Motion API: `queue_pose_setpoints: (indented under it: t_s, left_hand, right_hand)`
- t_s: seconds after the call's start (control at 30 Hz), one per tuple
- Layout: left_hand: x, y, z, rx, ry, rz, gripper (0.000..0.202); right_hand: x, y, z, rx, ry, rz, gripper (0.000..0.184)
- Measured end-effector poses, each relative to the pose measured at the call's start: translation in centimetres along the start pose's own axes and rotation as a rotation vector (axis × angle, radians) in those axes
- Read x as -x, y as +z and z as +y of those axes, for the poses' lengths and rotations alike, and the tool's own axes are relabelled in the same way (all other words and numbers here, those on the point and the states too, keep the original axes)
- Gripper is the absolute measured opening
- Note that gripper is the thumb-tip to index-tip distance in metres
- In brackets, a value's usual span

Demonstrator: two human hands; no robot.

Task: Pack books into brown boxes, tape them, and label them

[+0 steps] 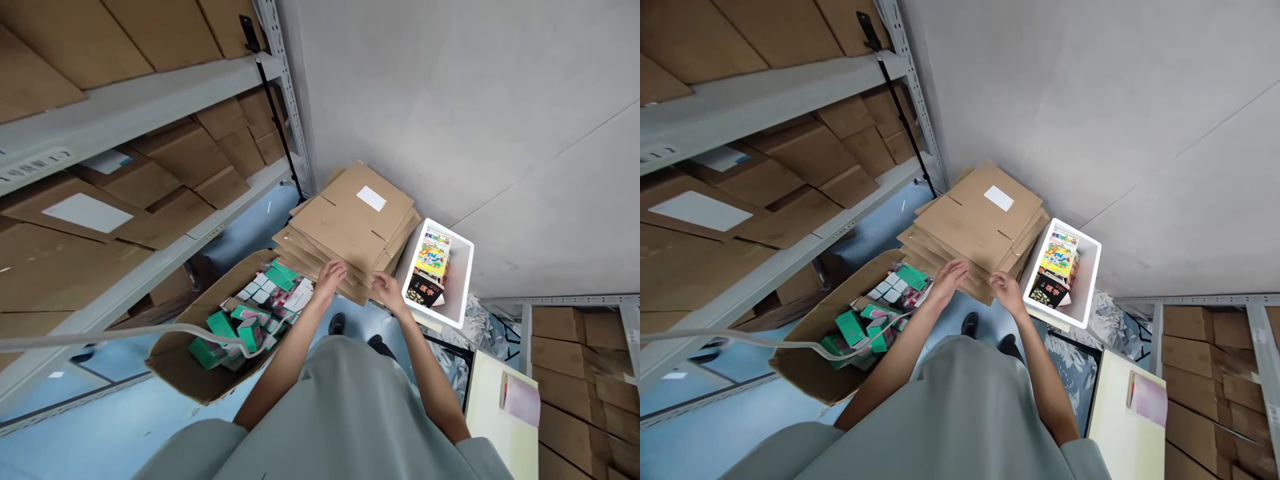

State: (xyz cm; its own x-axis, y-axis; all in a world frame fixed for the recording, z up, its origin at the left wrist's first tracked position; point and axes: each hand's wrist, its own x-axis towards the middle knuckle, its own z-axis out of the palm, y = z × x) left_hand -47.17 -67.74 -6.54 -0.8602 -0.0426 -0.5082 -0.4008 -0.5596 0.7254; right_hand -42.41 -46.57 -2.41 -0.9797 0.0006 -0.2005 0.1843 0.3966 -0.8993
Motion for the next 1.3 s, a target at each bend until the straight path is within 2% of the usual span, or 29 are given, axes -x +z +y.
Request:
queue_pose_setpoints:
  t_s: [0.17, 0.33, 0.47, 0.6, 0.7, 0.8, 0.9, 1.07, 1.13, 1.2, 1.3]
  left_hand:
    - [-3.9, 0.0, -0.2, 0.083, -0.047, 0.042, 0.028]
    - [-5.1, 0.4, -0.5, 0.089, -0.061, 0.042, 0.023]
    - [-6.0, 0.8, -0.6, 0.057, -0.051, 0.059, 0.026]
    - [-6.9, 1.7, 0.0, 0.010, -0.015, 0.096, 0.039]
    - [-6.8, 2.7, 1.2, -0.003, 0.048, 0.101, 0.054]
    - [-5.9, 4.1, 3.2, -0.004, 0.126, 0.049, 0.061]
    - [-4.6, 6.1, 5.8, -0.021, 0.220, -0.040, 0.059]
    - [-1.7, 8.5, 10.5, -0.034, 0.335, -0.160, 0.055]
    - [-0.5, 9.1, 12.1, -0.065, 0.347, -0.228, 0.054]
    - [0.5, 9.7, 13.1, -0.104, 0.328, -0.312, 0.053]
    - [1.6, 11.4, 12.8, -0.123, 0.247, -0.448, 0.055]
  right_hand:
    - [-5.1, 3.5, 1.8, 0.355, -0.034, -0.074, 0.057]
    - [-6.4, 5.5, 3.2, 0.483, 0.000, -0.144, 0.068]
    - [-6.4, 5.9, 3.4, 0.562, -0.006, -0.172, 0.068]
    - [-6.4, 4.9, 2.2, 0.573, -0.039, -0.155, 0.069]
    - [-5.9, 3.7, 0.7, 0.516, -0.106, -0.101, 0.066]
    - [-4.8, 2.3, -1.4, 0.448, -0.167, -0.047, 0.068]
    - [-3.2, 0.7, -3.9, 0.369, -0.233, 0.025, 0.067]
    - [0.6, -2.9, -7.9, 0.245, -0.316, 0.174, 0.052]
    - [2.8, -5.1, -9.2, 0.230, -0.317, 0.326, 0.048]
    - [5.6, -7.9, -10.3, 0.234, -0.308, 0.544, 0.044]
    - [10.9, -13.1, -11.4, 0.289, -0.272, 0.890, 0.041]
